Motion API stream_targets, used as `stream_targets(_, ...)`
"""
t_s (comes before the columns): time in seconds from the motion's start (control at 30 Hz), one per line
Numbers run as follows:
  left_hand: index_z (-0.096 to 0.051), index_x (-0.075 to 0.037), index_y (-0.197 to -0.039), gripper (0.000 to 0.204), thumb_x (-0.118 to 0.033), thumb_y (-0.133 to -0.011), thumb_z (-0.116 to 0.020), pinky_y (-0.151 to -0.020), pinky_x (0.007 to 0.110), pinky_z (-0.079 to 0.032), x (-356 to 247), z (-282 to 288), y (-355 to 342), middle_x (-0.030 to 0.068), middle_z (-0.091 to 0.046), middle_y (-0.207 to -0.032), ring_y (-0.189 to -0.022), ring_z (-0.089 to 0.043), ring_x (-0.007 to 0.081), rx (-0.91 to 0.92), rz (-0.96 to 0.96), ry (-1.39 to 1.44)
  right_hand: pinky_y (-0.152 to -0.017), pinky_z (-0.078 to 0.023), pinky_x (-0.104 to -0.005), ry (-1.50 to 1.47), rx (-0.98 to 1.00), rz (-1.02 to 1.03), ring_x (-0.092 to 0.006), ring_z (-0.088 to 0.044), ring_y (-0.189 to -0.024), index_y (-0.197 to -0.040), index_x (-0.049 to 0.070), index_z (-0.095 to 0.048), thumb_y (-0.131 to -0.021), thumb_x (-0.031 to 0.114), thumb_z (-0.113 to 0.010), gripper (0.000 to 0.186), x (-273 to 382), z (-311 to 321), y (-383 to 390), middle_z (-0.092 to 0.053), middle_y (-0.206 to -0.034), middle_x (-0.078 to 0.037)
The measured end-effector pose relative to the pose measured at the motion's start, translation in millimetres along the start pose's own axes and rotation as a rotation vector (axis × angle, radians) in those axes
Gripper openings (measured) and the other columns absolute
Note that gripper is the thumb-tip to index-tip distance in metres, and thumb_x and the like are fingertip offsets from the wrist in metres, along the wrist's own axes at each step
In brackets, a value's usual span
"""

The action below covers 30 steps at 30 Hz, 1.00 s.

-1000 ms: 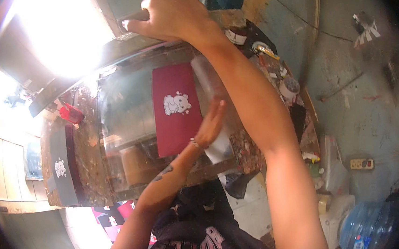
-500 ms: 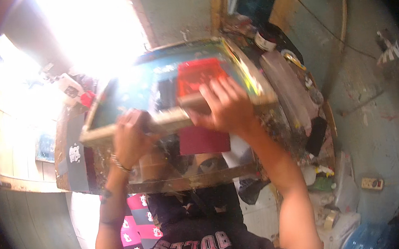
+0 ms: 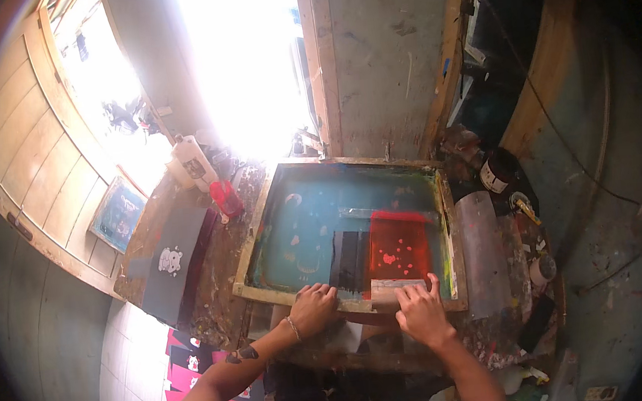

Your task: The person performs screen printing on rectangular cards using a squeegee to apply red ink through a mesh screen. They repeatedly place cards under the screen, pull ink across, and stack the printed cards on the floor.

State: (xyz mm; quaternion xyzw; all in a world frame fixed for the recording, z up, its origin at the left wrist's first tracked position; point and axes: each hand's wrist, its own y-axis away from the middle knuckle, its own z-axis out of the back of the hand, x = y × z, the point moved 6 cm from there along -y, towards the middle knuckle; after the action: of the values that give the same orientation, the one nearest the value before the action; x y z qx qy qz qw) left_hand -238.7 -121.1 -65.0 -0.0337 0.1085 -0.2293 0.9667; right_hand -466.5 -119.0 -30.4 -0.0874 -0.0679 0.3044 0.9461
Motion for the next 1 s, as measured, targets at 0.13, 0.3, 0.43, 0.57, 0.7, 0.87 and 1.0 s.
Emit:
stream_targets(0.13, -0.062, -0.004, -0.103, 0.050, -0.042, -0.078, -0.083, -0.089, 0.043, -0.050, 2, 4, 1, 0.0102, -0.068, -0.100, -0.105, -0.066, 0.0285, 0.012, 0.008, 0.005, -0.119, -0.023, -0.0634, -0.013, 0.047, -0.072, -0.0298, -0.066, -0.108, -0.127, 0.006, -0.063, -0.083, 0.020, -0.065, 0.045, -16, 9, -35, -0.071, -0.110, -0.012)
stream_targets(0.3, -0.062, -0.002, -0.098, 0.040, -0.034, -0.081, -0.080, -0.089, 0.047, -0.051, 3, 1, -4, 0.0158, -0.068, -0.097, -0.101, -0.067, 0.0360, -0.058, 0.027, 0.077, -0.117, -0.023, -0.0719, -0.092, 0.069, -0.099, -0.0361, -0.062, -0.117, -0.122, 0.008, -0.057, -0.082, 0.014, -0.067, 0.041, -65, -4, -75, -0.068, -0.114, -0.015)
stream_targets(0.43, -0.060, -0.004, -0.100, 0.039, -0.030, -0.078, -0.080, -0.088, 0.044, -0.049, 1, 4, 0, 0.0121, -0.066, -0.100, -0.104, -0.064, 0.0312, -0.045, 0.031, 0.049, -0.106, -0.031, -0.0722, -0.108, 0.260, -0.145, -0.0401, -0.066, -0.112, -0.109, 0.006, -0.064, -0.078, 0.003, -0.065, 0.031, -65, -5, -98, -0.072, -0.102, -0.019)
stream_targets(0.57, -0.062, -0.004, -0.105, 0.045, -0.029, -0.076, -0.085, -0.091, 0.041, -0.047, 3, 8, -1, 0.0107, -0.066, -0.104, -0.106, -0.063, 0.0295, 0.016, 0.043, 0.092, -0.106, -0.031, -0.0624, -0.177, 0.228, -0.184, -0.0389, -0.070, -0.105, -0.111, 0.007, -0.069, -0.075, -0.002, -0.064, 0.037, -66, 5, -102, -0.076, -0.096, -0.019)
stream_targets(0.7, -0.062, -0.004, -0.106, 0.046, -0.028, -0.076, -0.086, -0.092, 0.041, -0.046, 1, 10, -2, 0.0102, -0.065, -0.105, -0.107, -0.062, 0.0285, 0.018, 0.038, 0.091, -0.106, -0.030, -0.0584, -0.191, 0.183, -0.174, -0.0373, -0.070, -0.104, -0.109, 0.007, -0.070, -0.074, -0.002, -0.065, 0.037, -72, -1, -98, -0.076, -0.095, -0.018)
stream_targets(0.87, -0.062, -0.004, -0.105, 0.046, -0.029, -0.076, -0.087, -0.091, 0.041, -0.046, 5, 9, 0, 0.0096, -0.065, -0.105, -0.106, -0.061, 0.0281, 0.030, 0.044, 0.114, -0.104, -0.031, -0.0567, -0.214, 0.141, -0.166, -0.0354, -0.070, -0.102, -0.106, 0.006, -0.070, -0.074, -0.001, -0.065, 0.033, -65, 15, -94, -0.075, -0.093, -0.018)
stream_targets(1.0, -0.062, -0.004, -0.105, 0.046, -0.030, -0.076, -0.087, -0.091, 0.041, -0.046, 5, 10, -1, 0.0093, -0.064, -0.104, -0.105, -0.061, 0.0282, 0.022, 0.035, 0.118, -0.104, -0.031, -0.0578, -0.214, 0.142, -0.127, -0.0361, -0.068, -0.101, -0.105, 0.005, -0.069, -0.075, 0.001, -0.065, 0.031, -53, 23, -83, -0.073, -0.092, -0.018)
